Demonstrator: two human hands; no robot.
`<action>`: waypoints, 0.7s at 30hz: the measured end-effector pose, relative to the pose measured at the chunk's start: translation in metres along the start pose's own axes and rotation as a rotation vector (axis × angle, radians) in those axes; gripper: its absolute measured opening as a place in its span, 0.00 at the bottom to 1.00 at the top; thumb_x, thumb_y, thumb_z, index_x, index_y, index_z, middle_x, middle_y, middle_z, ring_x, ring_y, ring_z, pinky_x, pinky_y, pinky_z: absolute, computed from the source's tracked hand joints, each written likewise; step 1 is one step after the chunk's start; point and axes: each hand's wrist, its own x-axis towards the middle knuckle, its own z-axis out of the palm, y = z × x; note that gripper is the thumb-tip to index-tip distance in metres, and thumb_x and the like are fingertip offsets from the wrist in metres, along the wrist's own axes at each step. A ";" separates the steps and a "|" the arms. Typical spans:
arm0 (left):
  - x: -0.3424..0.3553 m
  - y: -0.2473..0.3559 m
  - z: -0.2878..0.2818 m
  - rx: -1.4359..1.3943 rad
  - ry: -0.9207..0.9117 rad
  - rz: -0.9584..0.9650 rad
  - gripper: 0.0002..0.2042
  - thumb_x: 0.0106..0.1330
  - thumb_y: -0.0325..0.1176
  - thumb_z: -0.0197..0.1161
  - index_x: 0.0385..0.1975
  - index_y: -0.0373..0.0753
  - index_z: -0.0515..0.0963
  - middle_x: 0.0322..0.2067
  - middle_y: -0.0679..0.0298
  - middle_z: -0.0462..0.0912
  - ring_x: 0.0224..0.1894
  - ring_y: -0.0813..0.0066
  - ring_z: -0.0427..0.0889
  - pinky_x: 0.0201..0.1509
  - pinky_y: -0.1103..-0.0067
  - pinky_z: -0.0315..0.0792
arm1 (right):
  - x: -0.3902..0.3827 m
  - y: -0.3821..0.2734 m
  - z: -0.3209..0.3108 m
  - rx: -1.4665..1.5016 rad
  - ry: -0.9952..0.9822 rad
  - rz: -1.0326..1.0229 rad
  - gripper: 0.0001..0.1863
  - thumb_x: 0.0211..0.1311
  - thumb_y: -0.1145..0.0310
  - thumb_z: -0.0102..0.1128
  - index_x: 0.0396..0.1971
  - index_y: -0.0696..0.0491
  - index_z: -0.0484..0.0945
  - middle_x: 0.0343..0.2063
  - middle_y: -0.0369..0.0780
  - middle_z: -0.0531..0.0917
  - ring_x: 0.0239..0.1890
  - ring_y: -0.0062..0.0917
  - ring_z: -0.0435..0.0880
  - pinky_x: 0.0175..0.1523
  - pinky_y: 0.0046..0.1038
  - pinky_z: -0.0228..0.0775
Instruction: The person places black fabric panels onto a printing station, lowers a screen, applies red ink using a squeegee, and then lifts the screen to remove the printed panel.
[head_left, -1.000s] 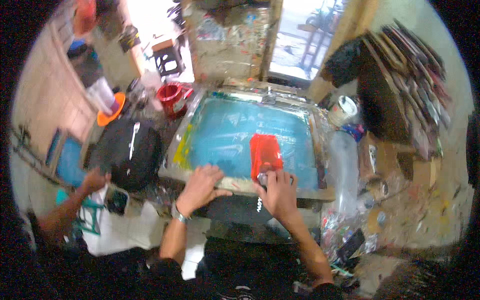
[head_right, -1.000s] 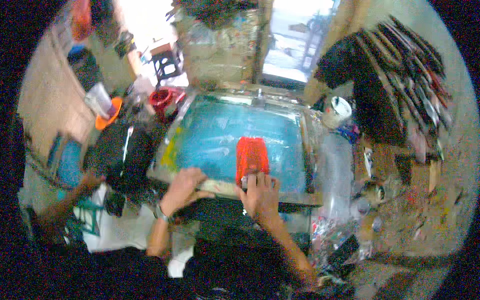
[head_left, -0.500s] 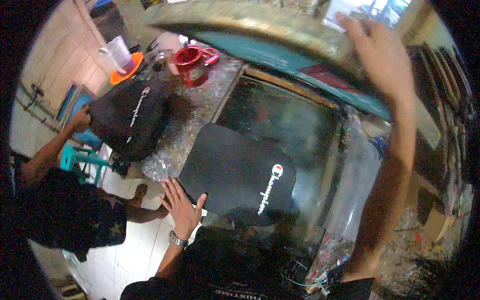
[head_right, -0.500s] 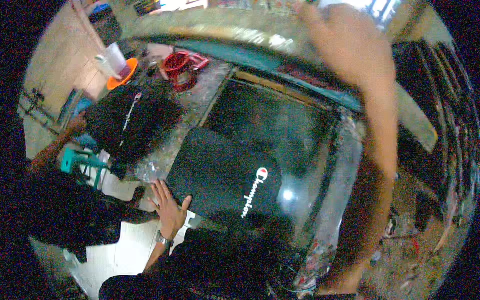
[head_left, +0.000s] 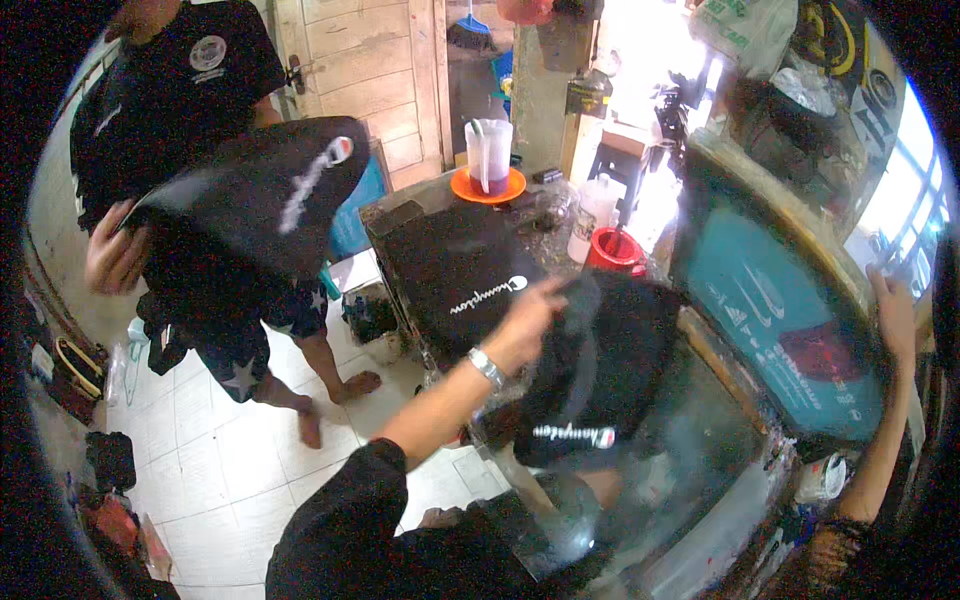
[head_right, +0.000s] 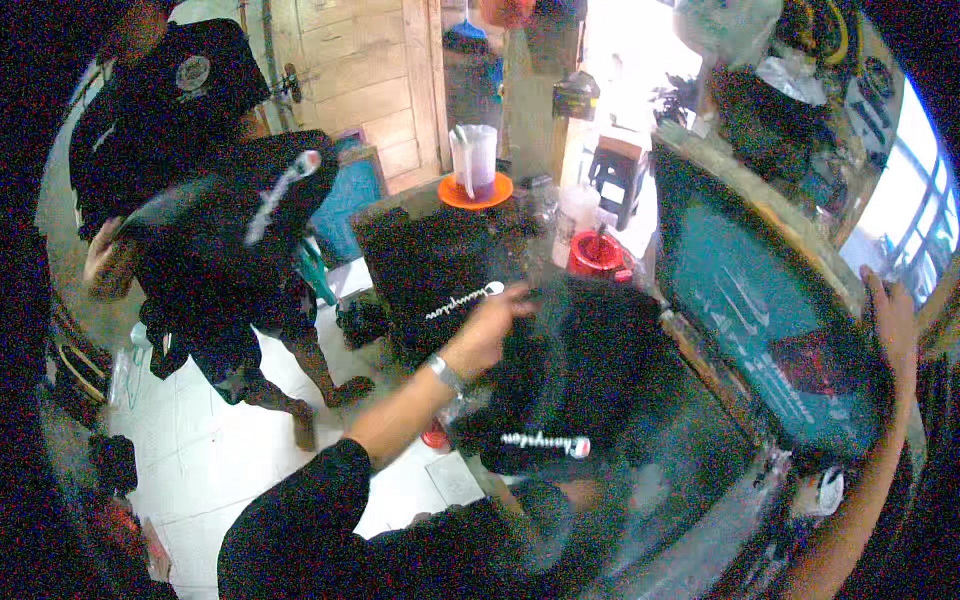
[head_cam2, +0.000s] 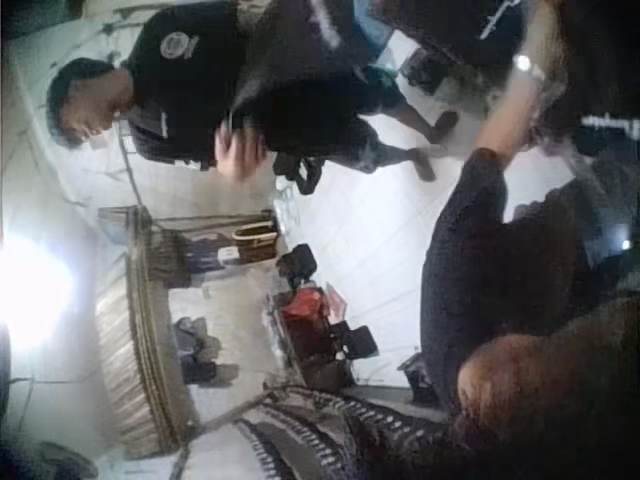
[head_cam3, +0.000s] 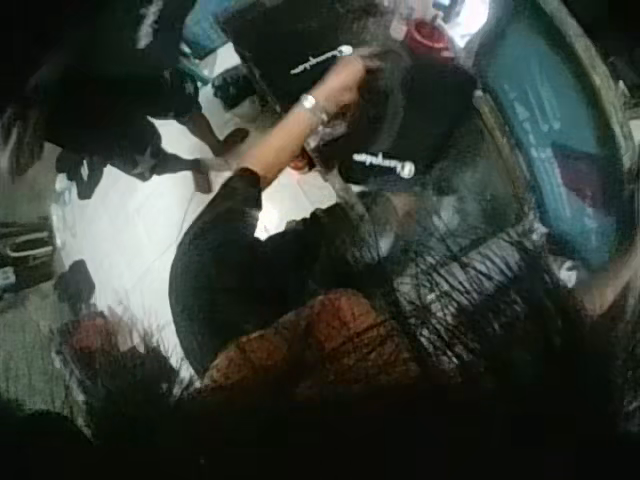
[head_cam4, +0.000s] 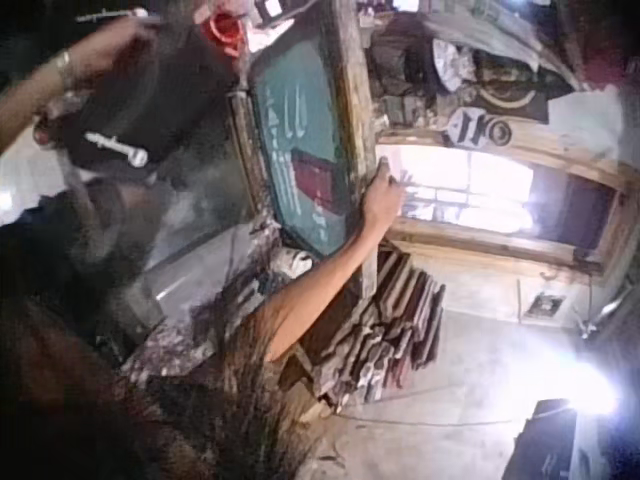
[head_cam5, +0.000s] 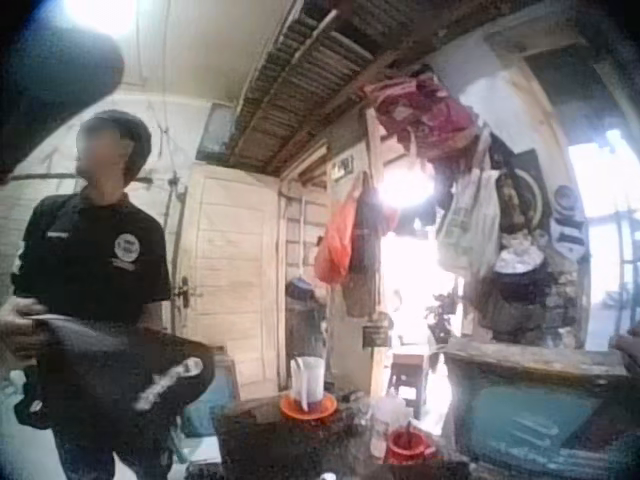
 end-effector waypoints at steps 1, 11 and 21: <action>0.003 0.025 -0.016 0.003 0.103 0.094 0.22 0.69 0.22 0.53 0.64 0.32 0.72 0.56 0.53 0.81 0.54 0.63 0.81 0.60 0.70 0.75 | 0.001 0.004 0.005 0.018 -0.001 0.000 0.31 0.73 0.43 0.52 0.54 0.58 0.80 0.44 0.54 0.82 0.49 0.47 0.81 0.59 0.40 0.68; 0.053 0.059 -0.260 -0.222 0.549 0.463 0.12 0.77 0.26 0.49 0.55 0.30 0.71 0.52 0.55 0.79 0.51 0.62 0.80 0.59 0.62 0.76 | 0.058 0.117 0.060 -0.037 0.153 -0.160 0.32 0.70 0.47 0.54 0.53 0.65 0.79 0.46 0.53 0.83 0.49 0.40 0.79 0.60 0.35 0.67; 0.000 0.007 -0.197 1.619 -0.040 0.648 0.26 0.54 0.51 0.79 0.38 0.37 0.76 0.28 0.58 0.74 0.33 0.58 0.76 0.40 0.67 0.72 | 0.017 0.023 0.034 -0.061 0.098 -0.007 0.26 0.74 0.50 0.46 0.44 0.59 0.81 0.37 0.49 0.81 0.42 0.41 0.78 0.53 0.39 0.68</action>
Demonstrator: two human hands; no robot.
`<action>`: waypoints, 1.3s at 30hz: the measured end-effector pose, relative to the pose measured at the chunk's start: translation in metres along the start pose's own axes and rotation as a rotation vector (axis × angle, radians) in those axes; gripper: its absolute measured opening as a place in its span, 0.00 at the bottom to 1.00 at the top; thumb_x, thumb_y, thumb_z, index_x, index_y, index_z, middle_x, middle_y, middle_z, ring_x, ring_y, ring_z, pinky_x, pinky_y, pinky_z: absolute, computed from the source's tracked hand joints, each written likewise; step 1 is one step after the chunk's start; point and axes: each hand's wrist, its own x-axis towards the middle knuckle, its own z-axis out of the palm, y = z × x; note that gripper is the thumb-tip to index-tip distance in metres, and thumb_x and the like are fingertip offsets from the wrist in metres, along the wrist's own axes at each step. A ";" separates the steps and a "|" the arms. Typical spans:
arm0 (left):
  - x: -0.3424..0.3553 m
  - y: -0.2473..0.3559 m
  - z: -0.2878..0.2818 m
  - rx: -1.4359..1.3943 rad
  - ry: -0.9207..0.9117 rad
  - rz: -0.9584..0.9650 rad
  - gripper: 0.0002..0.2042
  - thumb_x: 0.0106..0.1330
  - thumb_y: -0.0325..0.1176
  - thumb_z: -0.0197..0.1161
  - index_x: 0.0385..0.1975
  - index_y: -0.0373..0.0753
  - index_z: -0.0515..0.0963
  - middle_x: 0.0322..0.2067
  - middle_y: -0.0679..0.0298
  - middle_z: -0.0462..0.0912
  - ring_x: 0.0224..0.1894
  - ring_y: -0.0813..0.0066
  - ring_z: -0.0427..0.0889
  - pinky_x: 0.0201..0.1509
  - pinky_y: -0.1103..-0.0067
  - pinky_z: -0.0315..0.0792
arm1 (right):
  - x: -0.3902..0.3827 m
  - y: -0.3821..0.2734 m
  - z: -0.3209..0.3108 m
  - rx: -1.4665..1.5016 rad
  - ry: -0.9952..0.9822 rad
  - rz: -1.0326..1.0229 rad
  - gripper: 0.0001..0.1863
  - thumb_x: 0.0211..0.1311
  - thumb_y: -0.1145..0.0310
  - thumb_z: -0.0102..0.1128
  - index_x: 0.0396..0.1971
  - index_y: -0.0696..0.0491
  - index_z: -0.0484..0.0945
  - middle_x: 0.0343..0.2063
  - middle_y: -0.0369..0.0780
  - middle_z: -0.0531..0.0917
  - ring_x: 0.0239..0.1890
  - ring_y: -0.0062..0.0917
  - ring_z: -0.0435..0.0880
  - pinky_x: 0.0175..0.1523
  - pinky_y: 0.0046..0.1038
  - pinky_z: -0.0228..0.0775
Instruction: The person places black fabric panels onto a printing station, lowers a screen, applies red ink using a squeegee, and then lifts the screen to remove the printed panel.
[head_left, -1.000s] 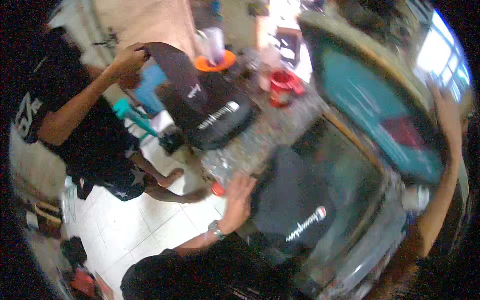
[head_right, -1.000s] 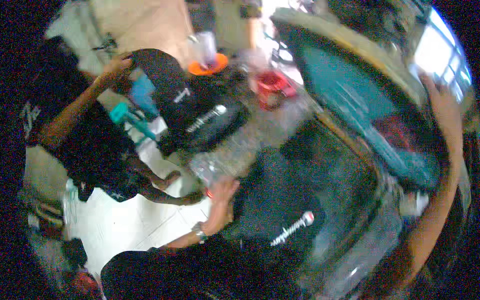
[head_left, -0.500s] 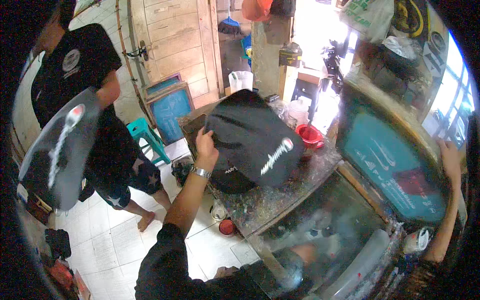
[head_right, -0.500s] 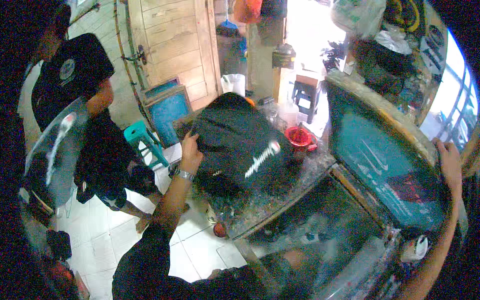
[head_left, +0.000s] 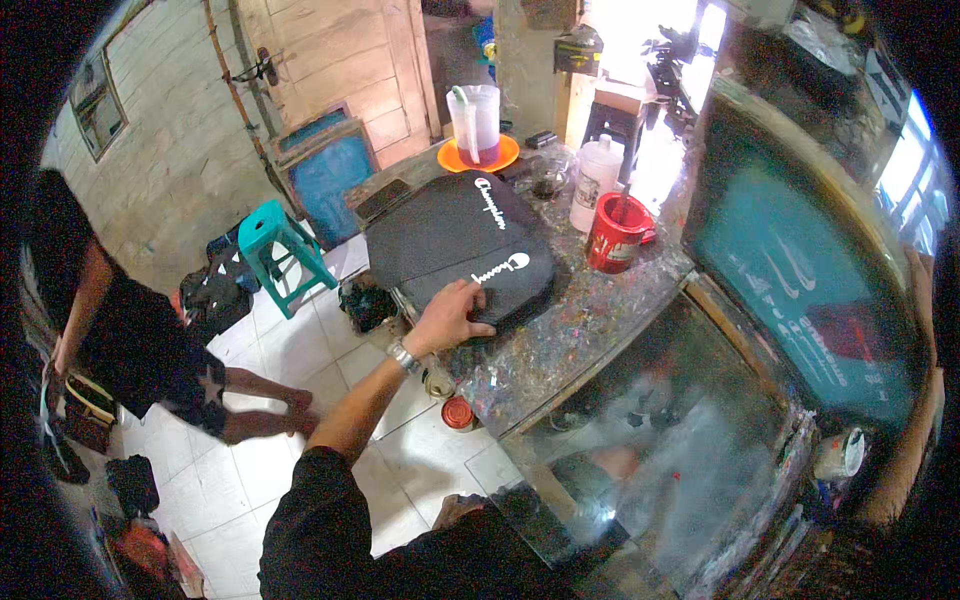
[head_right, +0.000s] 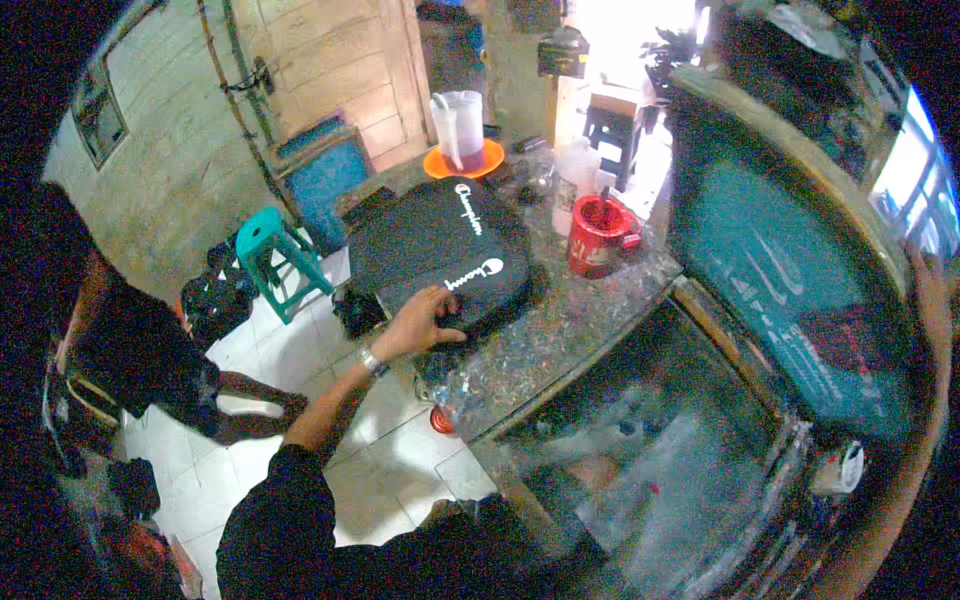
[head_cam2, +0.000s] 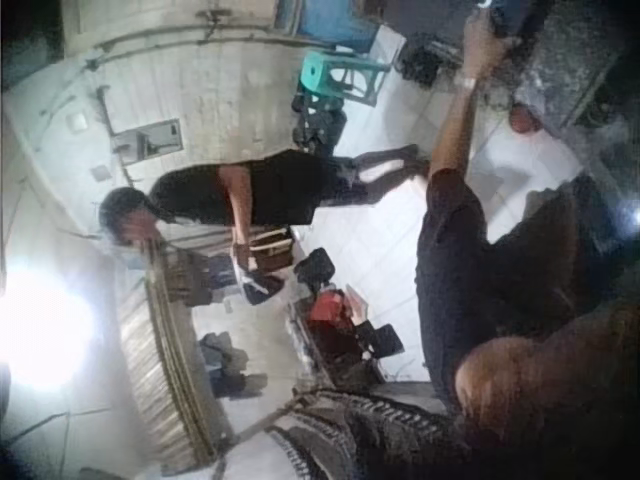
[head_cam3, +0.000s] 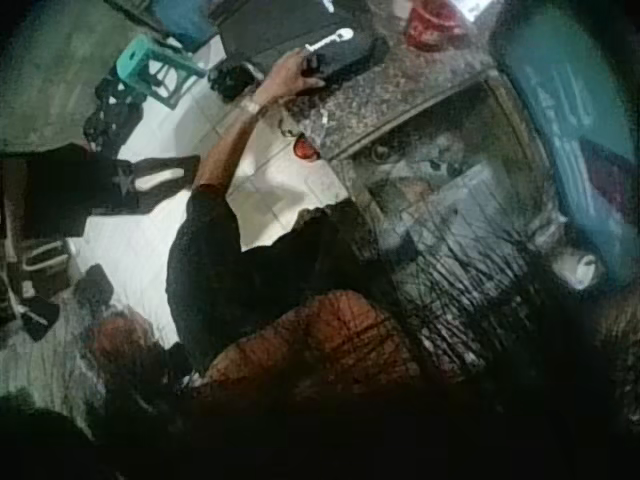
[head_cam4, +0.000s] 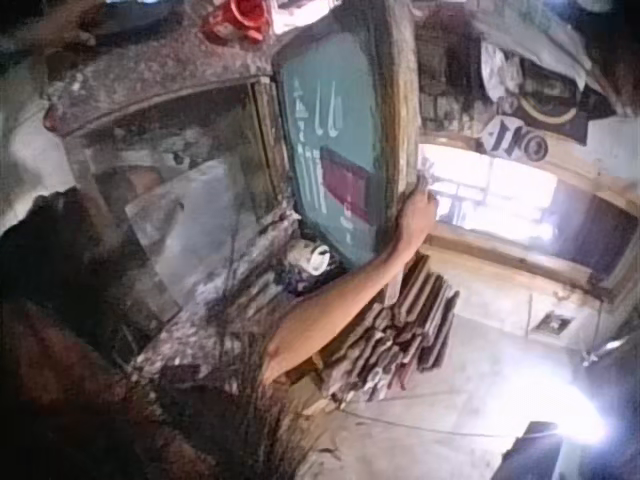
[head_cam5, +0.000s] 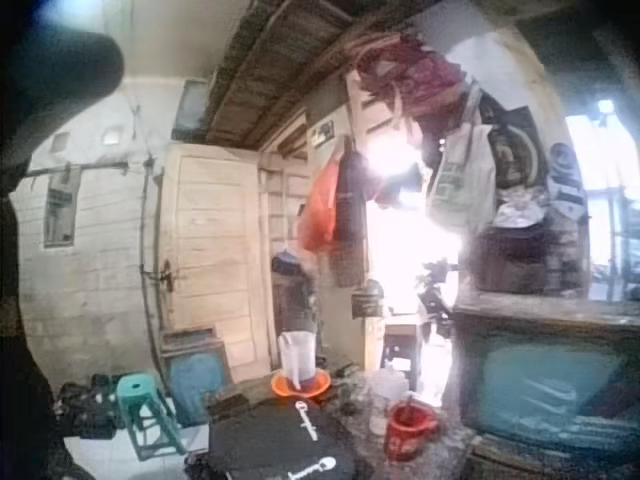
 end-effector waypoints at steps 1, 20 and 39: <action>0.006 0.007 -0.012 -0.086 -0.152 -0.128 0.21 0.58 0.48 0.76 0.37 0.38 0.78 0.31 0.57 0.77 0.35 0.59 0.78 0.41 0.67 0.73 | -0.006 -0.017 -0.004 -0.026 -0.023 0.030 0.25 0.75 0.50 0.46 0.43 0.59 0.81 0.36 0.49 0.80 0.41 0.41 0.78 0.52 0.39 0.68; -0.108 0.236 0.072 -0.016 -0.763 0.452 0.13 0.73 0.37 0.55 0.44 0.33 0.76 0.36 0.52 0.77 0.43 0.55 0.79 0.46 0.63 0.76 | -0.074 -0.115 -0.071 0.064 -0.041 0.080 0.26 0.69 0.52 0.50 0.42 0.62 0.85 0.41 0.53 0.87 0.43 0.42 0.85 0.52 0.42 0.73; -0.128 0.253 0.115 0.181 -0.609 0.278 0.35 0.68 0.59 0.60 0.74 0.55 0.64 0.77 0.55 0.55 0.79 0.39 0.46 0.73 0.32 0.35 | -0.110 -0.098 -0.010 0.152 -0.022 -0.043 0.30 0.72 0.49 0.47 0.43 0.64 0.84 0.44 0.55 0.87 0.45 0.42 0.85 0.54 0.44 0.72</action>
